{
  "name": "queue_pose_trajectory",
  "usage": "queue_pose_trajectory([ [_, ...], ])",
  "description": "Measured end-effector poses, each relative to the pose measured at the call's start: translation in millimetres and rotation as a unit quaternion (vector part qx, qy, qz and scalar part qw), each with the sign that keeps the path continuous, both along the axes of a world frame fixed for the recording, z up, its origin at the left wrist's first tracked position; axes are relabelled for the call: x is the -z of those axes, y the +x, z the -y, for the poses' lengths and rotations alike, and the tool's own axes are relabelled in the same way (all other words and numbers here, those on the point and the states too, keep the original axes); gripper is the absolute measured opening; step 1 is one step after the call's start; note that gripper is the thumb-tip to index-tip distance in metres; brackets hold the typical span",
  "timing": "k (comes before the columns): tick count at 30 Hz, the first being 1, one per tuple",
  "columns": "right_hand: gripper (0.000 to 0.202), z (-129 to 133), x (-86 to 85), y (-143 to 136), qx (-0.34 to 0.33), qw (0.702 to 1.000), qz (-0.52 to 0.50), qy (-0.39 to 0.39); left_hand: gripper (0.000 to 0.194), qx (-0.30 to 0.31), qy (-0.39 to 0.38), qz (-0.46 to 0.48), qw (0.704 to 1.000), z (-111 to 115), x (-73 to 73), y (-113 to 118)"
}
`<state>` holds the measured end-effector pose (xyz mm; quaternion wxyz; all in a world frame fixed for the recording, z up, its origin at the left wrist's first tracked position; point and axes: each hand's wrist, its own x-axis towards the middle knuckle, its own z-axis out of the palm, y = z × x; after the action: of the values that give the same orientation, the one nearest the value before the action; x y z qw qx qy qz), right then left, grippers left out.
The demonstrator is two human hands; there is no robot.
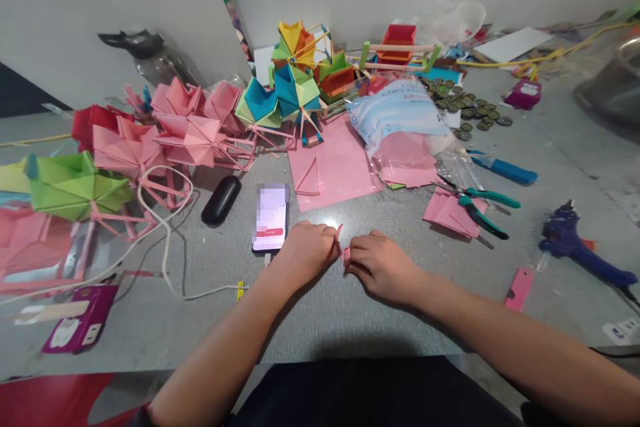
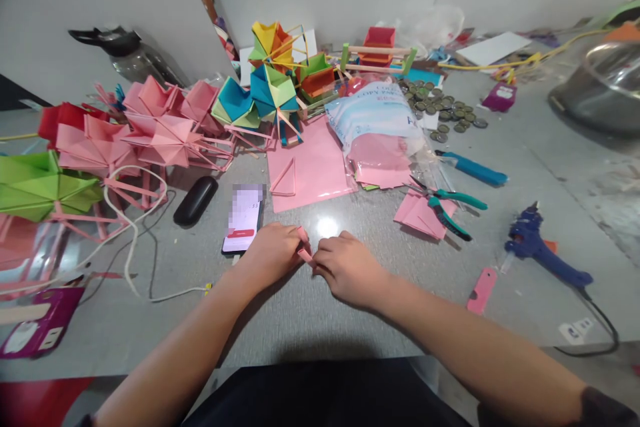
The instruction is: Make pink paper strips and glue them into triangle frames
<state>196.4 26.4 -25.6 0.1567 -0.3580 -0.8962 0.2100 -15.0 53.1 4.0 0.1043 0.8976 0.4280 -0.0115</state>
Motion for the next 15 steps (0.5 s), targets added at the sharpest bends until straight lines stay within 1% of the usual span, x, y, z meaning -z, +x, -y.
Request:
queue_pose_trajectory([
  [3, 0.013, -0.4, -2.1, -0.5, 0.001, 1.0, 0.0, -0.016, 0.019, 0.023, 0.003, -0.023, 0.999, -1.9, 2.7, -0.3],
  [6, 0.012, -1.4, -2.7, 0.0, 0.007, 0.999, -0.007, -0.036, 0.019, 0.039, 0.012, -0.028, 0.999, -2.4, 5.0, -1.4],
  [8, 0.013, -2.0, -2.4, 0.4, 0.011, 0.999, -0.019, -0.046, 0.019, 0.037, 0.017, -0.022, 0.999, -1.8, 5.6, -2.3],
  [12, 0.022, -2.3, -1.4, 1.1, 0.013, 0.998, -0.038, -0.053, 0.016, 0.03, 0.005, 0.002, 1.0, -1.0, 5.5, -4.2],
  [15, 0.021, -2.1, -0.8, 1.3, 0.013, 0.997, -0.045, -0.055, 0.015, 0.025, -0.006, 0.016, 1.0, -2.1, 5.3, -5.2],
])
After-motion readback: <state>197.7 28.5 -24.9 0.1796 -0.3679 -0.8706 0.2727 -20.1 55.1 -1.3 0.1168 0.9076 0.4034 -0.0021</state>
